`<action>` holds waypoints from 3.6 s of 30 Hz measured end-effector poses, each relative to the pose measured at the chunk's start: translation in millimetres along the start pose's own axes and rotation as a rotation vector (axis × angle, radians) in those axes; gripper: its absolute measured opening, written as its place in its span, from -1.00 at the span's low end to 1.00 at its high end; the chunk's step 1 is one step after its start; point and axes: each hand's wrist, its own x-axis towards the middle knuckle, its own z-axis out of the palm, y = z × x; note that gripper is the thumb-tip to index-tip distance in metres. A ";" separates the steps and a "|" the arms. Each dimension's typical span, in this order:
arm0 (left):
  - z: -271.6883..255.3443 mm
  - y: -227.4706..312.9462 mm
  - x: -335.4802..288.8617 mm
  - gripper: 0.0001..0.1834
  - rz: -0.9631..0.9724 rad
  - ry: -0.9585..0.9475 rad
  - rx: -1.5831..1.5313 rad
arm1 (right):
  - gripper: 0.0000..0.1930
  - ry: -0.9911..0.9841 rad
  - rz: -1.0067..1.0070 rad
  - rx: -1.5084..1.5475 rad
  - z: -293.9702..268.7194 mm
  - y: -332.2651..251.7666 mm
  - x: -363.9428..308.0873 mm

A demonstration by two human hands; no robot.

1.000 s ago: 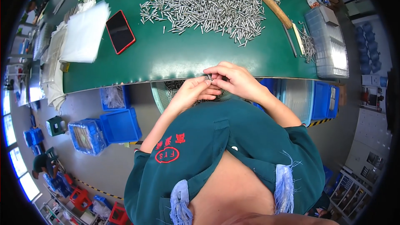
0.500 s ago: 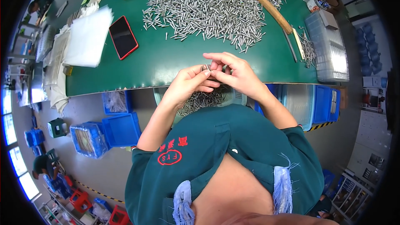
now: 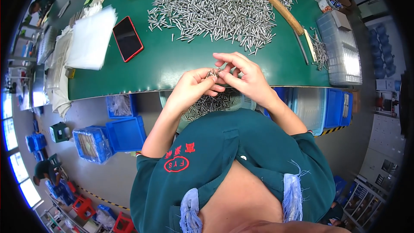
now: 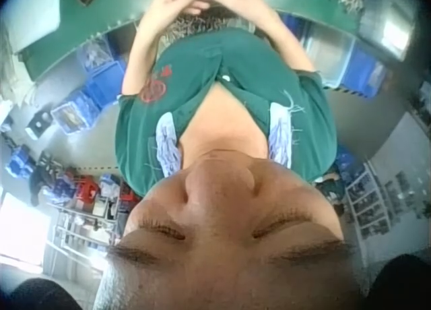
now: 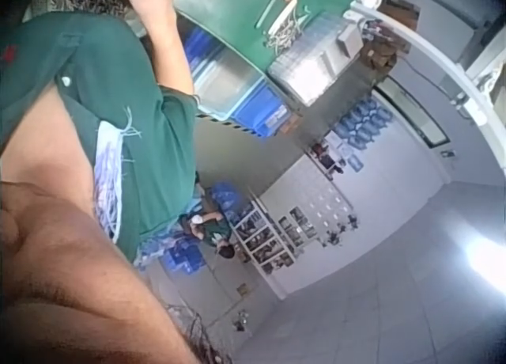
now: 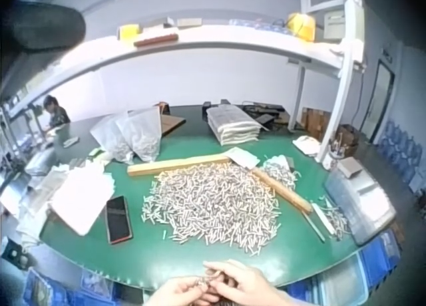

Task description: Sorting and inspecting small metal pins/components on a workbench.

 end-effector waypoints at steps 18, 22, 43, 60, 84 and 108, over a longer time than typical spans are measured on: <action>-3.1 2.7 -1.8 -0.65 0.015 -0.029 -0.087 | -0.61 0.003 0.070 0.172 -3.9 2.0 -0.8; -4.8 1.9 -2.6 -0.64 0.005 -0.034 -0.087 | -0.63 0.001 0.139 0.202 -4.2 0.1 -0.8; -7.2 -2.4 -1.6 -0.66 -0.012 -0.022 -0.119 | -0.56 -0.018 0.045 0.151 -2.5 7.4 -3.3; -16.9 0.1 -5.0 -0.62 0.005 0.020 -0.104 | -0.63 -0.009 0.652 1.356 -2.6 32.1 -3.7; -18.9 1.6 -3.9 -0.62 -0.016 -0.018 -0.162 | -0.85 -0.238 0.217 0.100 -21.3 14.4 -8.4; -7.7 -0.2 -2.7 -0.69 -0.055 -0.105 0.071 | -0.82 -0.114 0.143 0.018 -1.7 2.0 -1.1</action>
